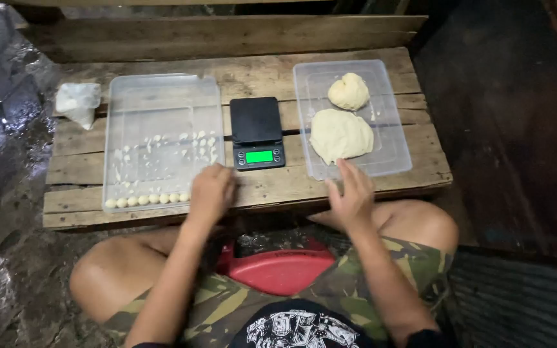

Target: Weighing small portions of dough on a digital scale and rolling them into small uniform balls.

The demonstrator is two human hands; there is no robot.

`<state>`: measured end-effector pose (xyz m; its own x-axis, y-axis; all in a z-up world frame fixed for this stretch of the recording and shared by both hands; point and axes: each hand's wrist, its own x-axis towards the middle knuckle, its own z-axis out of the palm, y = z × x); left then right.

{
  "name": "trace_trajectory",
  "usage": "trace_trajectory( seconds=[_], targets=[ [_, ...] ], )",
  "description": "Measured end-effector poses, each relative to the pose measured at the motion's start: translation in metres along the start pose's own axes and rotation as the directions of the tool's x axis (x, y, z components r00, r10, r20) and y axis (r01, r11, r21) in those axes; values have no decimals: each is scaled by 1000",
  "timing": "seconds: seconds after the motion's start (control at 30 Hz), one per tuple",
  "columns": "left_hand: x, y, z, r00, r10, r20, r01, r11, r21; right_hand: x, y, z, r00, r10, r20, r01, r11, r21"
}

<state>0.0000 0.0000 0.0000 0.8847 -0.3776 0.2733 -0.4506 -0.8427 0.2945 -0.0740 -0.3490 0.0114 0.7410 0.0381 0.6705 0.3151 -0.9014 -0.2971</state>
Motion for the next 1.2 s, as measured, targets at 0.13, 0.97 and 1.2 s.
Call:
trace_trajectory(
  seconds=[0.13,0.97,1.2],
  targets=[
    [18,86,33,971,223,82,-198,951,-237,3,72,6,940,116,321,-14,952,-305],
    [91,161,136,940,325,104,-258,876,-408,54,78,27,933,-246,264,315,912,-263],
    [88,161,138,949,302,88,-242,879,-410,46,75,26,893,-360,270,438,834,-335]
  ],
)
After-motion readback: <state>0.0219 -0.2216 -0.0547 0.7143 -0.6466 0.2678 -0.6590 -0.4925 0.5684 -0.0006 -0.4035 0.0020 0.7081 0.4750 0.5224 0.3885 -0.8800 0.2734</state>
